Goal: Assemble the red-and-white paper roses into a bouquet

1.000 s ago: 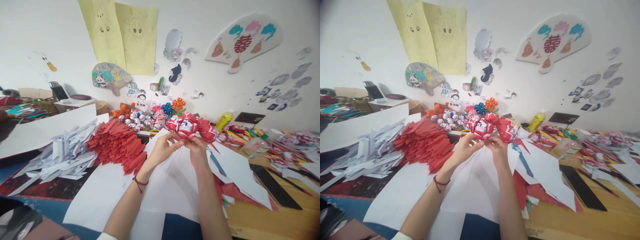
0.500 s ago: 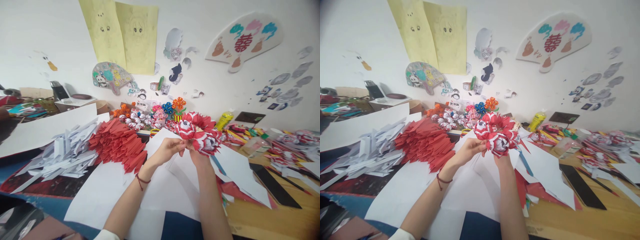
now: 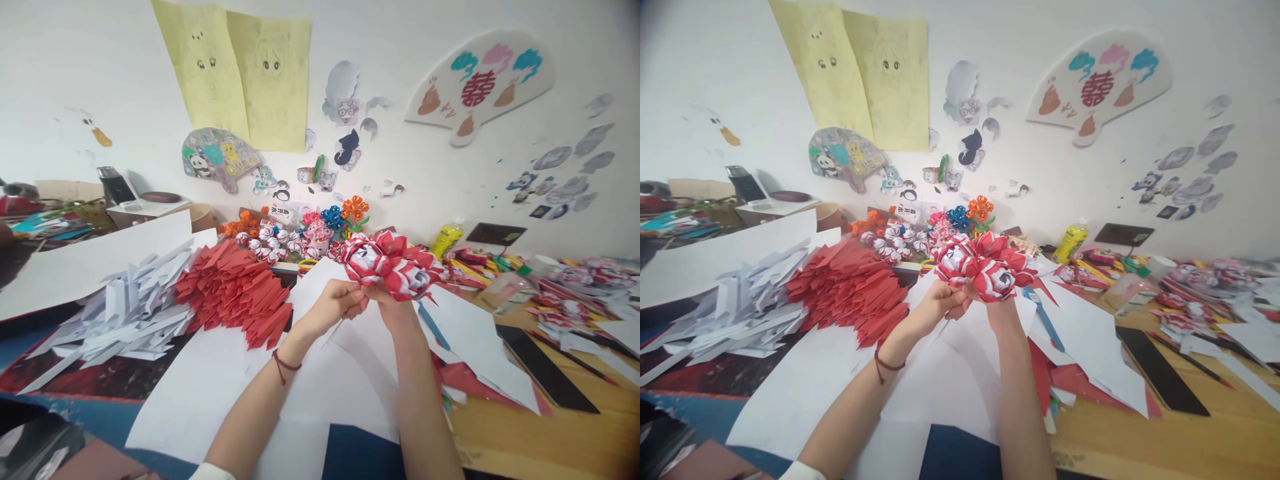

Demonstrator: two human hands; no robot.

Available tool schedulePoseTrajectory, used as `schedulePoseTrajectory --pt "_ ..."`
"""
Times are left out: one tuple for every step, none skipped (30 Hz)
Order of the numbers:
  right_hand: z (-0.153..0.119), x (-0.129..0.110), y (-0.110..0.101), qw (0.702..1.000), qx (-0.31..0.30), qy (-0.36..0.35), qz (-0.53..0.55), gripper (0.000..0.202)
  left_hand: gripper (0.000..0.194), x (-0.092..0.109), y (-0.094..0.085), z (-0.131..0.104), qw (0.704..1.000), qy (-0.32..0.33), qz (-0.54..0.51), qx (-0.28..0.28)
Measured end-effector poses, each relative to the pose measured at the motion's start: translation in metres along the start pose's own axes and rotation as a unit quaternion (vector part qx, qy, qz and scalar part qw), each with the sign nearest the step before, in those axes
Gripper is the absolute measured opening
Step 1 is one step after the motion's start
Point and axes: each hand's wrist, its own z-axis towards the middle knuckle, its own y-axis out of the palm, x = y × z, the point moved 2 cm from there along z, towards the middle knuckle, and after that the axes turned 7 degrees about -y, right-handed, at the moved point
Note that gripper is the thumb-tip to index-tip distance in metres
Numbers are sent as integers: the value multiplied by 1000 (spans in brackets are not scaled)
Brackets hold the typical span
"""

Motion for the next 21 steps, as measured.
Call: schedulePoseTrajectory --pt "-1 0 0 1000 8 6 22 34 43 0 -1 0 1000 -6 -14 -3" --pt "-1 0 -1 999 12 10 41 34 43 -1 -1 0 1000 -13 -28 -7" --pt "-2 0 -3 998 9 13 55 34 42 -1 -2 -1 999 -21 -41 -13" --pt "-3 1 -4 998 -4 15 62 33 41 -1 -3 -1 998 -29 -55 -21" --pt "-4 3 -5 997 -23 16 69 31 39 -1 -3 -1 996 -40 -71 -32" --pt "-4 4 -6 996 -44 18 76 30 37 -2 -3 -2 994 -51 -88 -46" --pt "-5 6 -7 994 -65 21 82 29 35 -2 -3 -2 991 -62 -103 -61" --pt "-5 8 -8 993 -75 23 85 27 34 -3 -3 -3 988 -71 -116 -75" --pt "-6 10 -8 993 -76 22 86 25 33 -3 -4 -3 985 -77 -124 -87" --pt "-6 12 -9 994 -69 18 84 24 33 -2 -4 -3 984 -79 -125 -95" --pt "-6 13 -9 995 -54 12 82 23 33 -2 -5 -4 985 -77 -118 -95" --pt "-6 14 -8 996 -38 5 82 22 35 -1 -6 -4 988 -72 -105 -91" --pt "-6 13 -6 996 -24 -4 82 22 36 0 -6 -4 991 -66 -87 -84" --pt "-6 12 -4 997 -14 -11 82 21 37 1 -7 -4 993 -57 -64 -75" --pt "-6 11 -2 997 -7 -13 78 20 39 1 -8 -4 996 -47 -38 -65" --pt "-6 9 1 997 3 -15 73 19 41 2 -8 -3 998 -34 -11 -55" --pt "-6 8 3 998 12 -16 65 19 43 2 -7 -2 999 -18 16 -42" --pt "-6 6 5 998 26 -20 60 19 44 2 -7 -1 999 0 40 -26" --pt "-6 5 6 997 45 -28 56 18 45 2 -6 0 998 16 63 -6" --pt "-6 4 5 996 66 -41 51 19 46 2 -5 1 996 30 82 14" --pt "-6 3 5 994 82 -56 41 20 47 1 -4 3 994 40 96 33"
